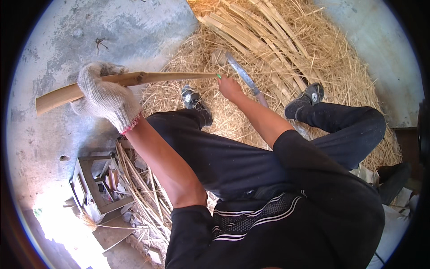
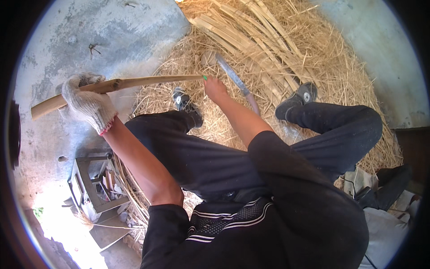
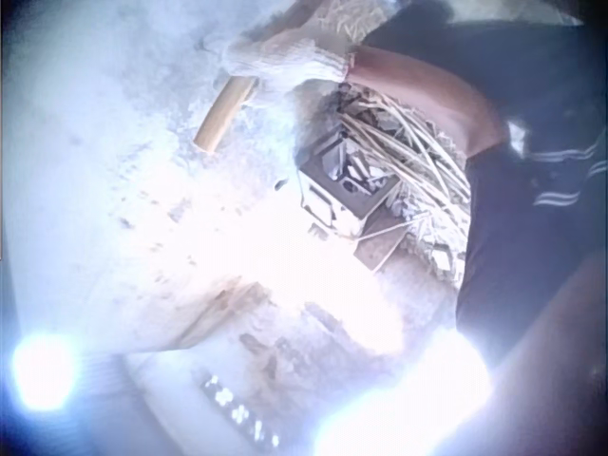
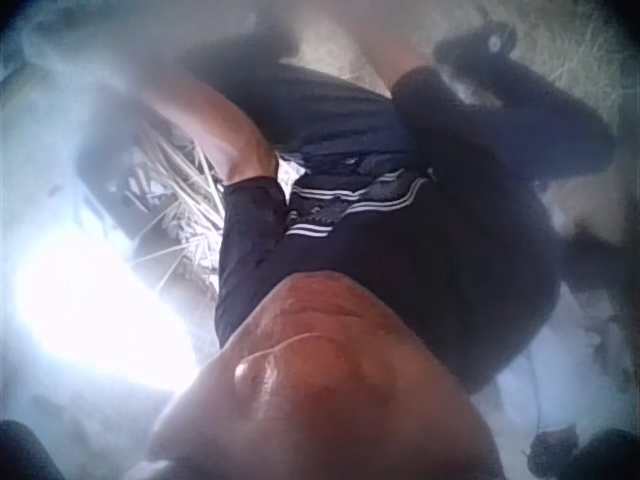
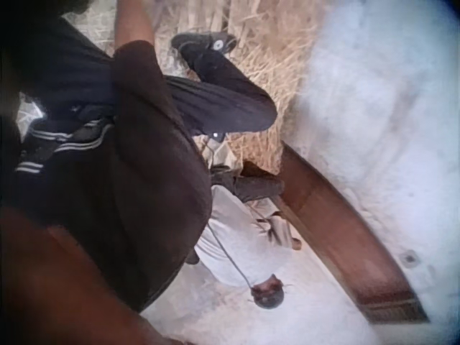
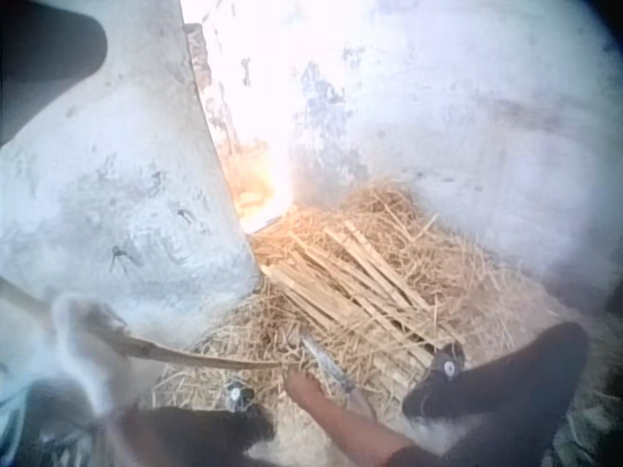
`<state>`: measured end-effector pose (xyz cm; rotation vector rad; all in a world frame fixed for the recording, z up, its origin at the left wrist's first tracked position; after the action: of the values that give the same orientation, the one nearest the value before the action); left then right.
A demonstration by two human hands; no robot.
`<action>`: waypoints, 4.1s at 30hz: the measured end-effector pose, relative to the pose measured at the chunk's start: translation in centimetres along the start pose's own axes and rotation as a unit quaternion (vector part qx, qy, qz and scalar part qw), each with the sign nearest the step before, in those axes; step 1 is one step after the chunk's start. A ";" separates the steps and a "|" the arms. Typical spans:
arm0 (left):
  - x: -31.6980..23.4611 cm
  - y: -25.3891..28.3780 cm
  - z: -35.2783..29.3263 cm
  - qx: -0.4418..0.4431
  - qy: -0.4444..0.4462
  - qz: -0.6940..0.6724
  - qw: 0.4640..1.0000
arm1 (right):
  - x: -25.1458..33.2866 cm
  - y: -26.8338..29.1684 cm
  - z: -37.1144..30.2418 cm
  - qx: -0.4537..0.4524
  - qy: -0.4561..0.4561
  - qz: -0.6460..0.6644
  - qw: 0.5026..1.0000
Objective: The person sits on a straw-covered floor and uses a green utility knife to peel the outer layer off a long bamboo stick held in their left hand. They repeatedly scrape the knife along the stick's length to remove the skin, creating a pile of shavings.
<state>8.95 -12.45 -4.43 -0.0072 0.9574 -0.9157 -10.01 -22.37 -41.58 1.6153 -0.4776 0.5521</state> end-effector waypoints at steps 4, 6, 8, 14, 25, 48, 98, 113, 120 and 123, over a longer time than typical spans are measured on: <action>-0.4 -0.9 0.4 0.043 0.010 -0.014 0.999 | -3.4 -2.9 2.3 0.186 -0.098 0.291 0.933; 0.7 1.0 2.3 0.088 -0.004 -0.046 0.995 | -3.0 -2.3 2.9 0.209 -0.047 0.337 0.917; 1.0 0.7 2.5 0.070 0.005 -0.039 0.997 | -3.5 -1.2 3.1 0.096 0.039 0.293 0.950; 2.1 0.9 2.3 0.018 0.037 -0.017 0.999 | 0.4 1.6 -1.7 0.041 0.023 0.129 0.991; -0.1 0.1 0.4 0.036 0.026 -0.015 0.999 | -2.1 -2.1 1.8 0.056 0.020 -0.071 0.996; -9.7 -1.9 11.0 0.109 -0.092 0.008 0.990 | -1.7 7.2 1.1 0.111 0.060 0.248 0.960; 0.7 -5.5 4.1 0.160 -0.038 0.068 0.984 | -12.2 -6.0 9.5 0.101 -0.120 -0.073 0.985; 1.8 -1.7 6.6 0.245 0.023 -0.095 0.964 | 6.9 6.8 0.0 0.034 0.086 0.157 0.983; 1.4 -5.4 5.4 0.323 0.052 -0.148 0.933 | 2.6 3.4 4.5 0.064 -0.011 0.059 0.996; 1.7 -5.3 5.7 0.323 0.054 -0.184 0.927 | 6.0 5.6 2.7 0.086 0.012 0.108 0.990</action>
<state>9.84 -19.11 -0.17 0.4410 0.7244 -1.5632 -8.34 -25.61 -33.75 1.7299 -0.6036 0.7931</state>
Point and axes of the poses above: each hand's wrist, its own z-axis towards the middle knuckle, its own y-axis out of the back of the hand, x = y × z, the point moved 5 cm from there along z, towards the middle knuckle, and after that the axes turned 2 degrees about z, right-handed, at the moved point
